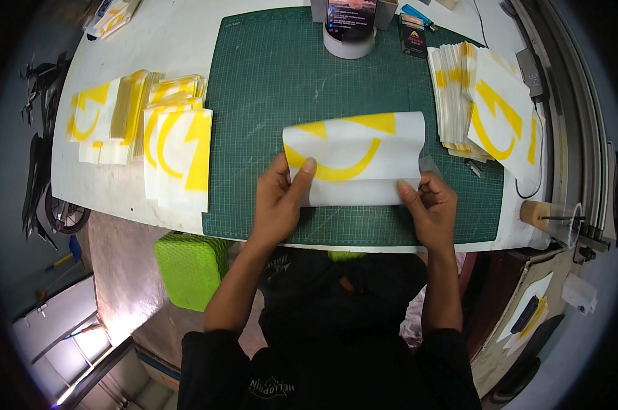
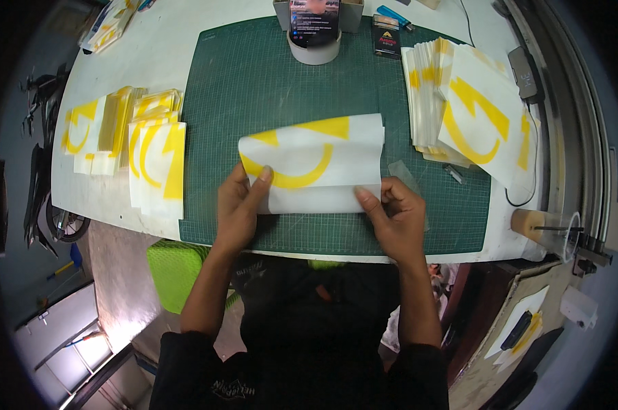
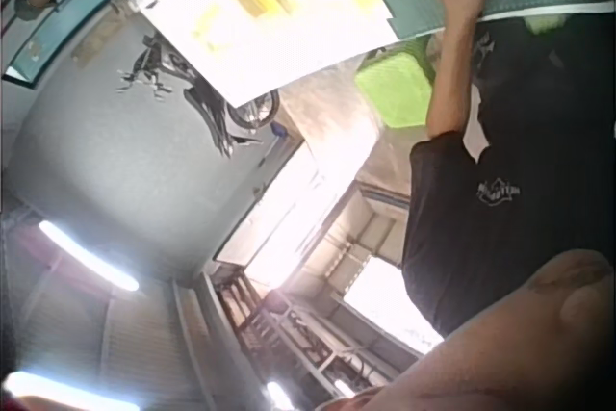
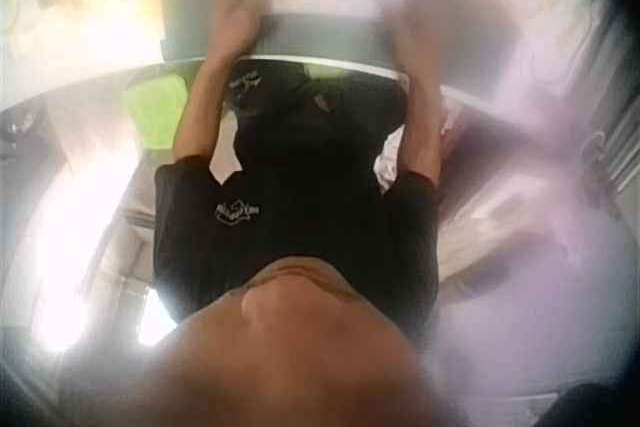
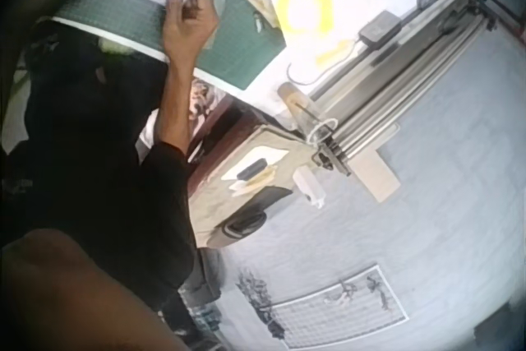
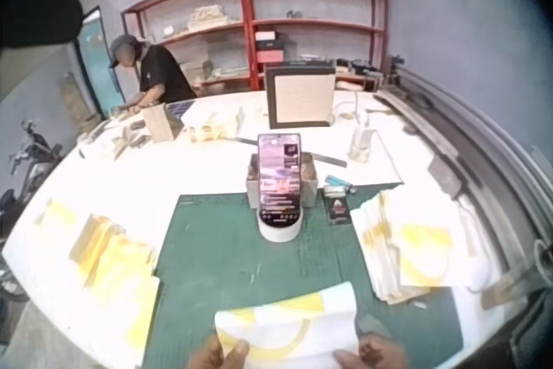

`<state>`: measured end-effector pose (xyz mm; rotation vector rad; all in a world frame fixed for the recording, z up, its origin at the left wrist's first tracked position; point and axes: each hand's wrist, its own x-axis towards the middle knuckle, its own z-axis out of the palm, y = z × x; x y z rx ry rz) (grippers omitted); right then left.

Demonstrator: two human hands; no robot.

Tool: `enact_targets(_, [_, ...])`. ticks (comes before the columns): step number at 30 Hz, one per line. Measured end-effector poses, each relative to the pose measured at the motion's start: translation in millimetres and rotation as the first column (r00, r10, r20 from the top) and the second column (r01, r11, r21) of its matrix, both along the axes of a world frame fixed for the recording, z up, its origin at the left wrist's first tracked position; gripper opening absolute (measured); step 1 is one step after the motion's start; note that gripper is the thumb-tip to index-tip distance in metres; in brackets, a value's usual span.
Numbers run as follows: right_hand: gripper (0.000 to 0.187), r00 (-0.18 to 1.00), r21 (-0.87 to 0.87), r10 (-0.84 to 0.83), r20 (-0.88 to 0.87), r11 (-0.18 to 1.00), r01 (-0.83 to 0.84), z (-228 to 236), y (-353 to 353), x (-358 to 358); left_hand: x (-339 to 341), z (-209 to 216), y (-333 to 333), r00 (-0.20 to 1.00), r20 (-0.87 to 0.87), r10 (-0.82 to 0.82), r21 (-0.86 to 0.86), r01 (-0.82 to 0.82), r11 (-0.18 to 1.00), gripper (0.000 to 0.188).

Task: The person applies a yellow graphic sticker onto white paper sheets using a squeegee tool. They smooth the sticker to remove air bubbles, peel back the carrier sheet, and place each finished sheet into a growing stack on the right side of the table.

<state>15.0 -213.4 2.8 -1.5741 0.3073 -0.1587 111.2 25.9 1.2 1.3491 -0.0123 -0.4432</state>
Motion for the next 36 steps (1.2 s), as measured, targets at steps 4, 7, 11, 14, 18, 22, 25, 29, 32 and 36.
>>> enact_targets(4, [0.017, 0.993, -0.024, -0.117, 0.008, 0.993, 0.117, 4, 14, 9, -5, -6, 7, 0.993, 0.007, 0.114, -0.003, -0.114, 0.993, 0.035])
enact_targets(7, [0.020, 0.997, -0.078, -0.068, -0.042, 0.995, 0.064, -2, 14, 17, -16, -6, 4, 0.781, 0.601, 0.173, 0.238, -0.382, 0.893, 0.043])
enact_targets(11, [0.025, 0.989, -0.060, -0.085, -0.119, 0.995, 0.078, 5, 11, 26, -40, 8, 10, 0.442, 0.762, -0.472, 0.632, -0.352, 0.690, 0.055])
enact_targets(14, [0.027, 0.990, -0.100, -0.098, -0.105, 0.991, 0.087, 5, 13, 26, -51, 6, -5, 0.465, 0.639, -0.613, 0.755, -0.225, 0.616, 0.052])
enact_targets(18, [0.026, 0.974, -0.313, -0.225, 0.001, 0.925, 0.214, 16, 8, 19, -45, -9, -8, 0.437, 0.653, -0.619, 0.752, -0.272, 0.601, 0.047])
enact_targets(22, [0.019, 0.900, -0.532, -0.344, 0.268, 0.725, 0.437, 24, -8, -6, -44, -11, -11, 0.443, 0.701, -0.559, 0.707, -0.327, 0.627, 0.041])
enact_targets(25, [0.023, 0.962, -0.733, 0.052, 0.266, 0.660, 0.167, 29, 8, -16, -43, -14, -9, 0.424, 0.718, -0.552, 0.692, -0.351, 0.631, 0.039])
enact_targets(29, [0.034, 0.949, -0.928, 0.301, 0.097, 0.371, -0.023, 12, 27, -10, -43, -13, -12, 0.398, 0.738, -0.545, 0.673, -0.377, 0.636, 0.035])
enact_targets(32, [0.039, 0.931, -0.951, 0.352, 0.095, 0.307, -0.019, 2, 24, -16, -45, -15, -10, 0.381, 0.741, -0.554, 0.672, -0.390, 0.630, 0.032])
enact_targets(36, [0.042, 0.933, -0.938, 0.325, 0.152, 0.345, 0.032, -6, 27, -19, -46, -14, -5, 0.371, 0.741, -0.560, 0.672, -0.394, 0.627, 0.027])
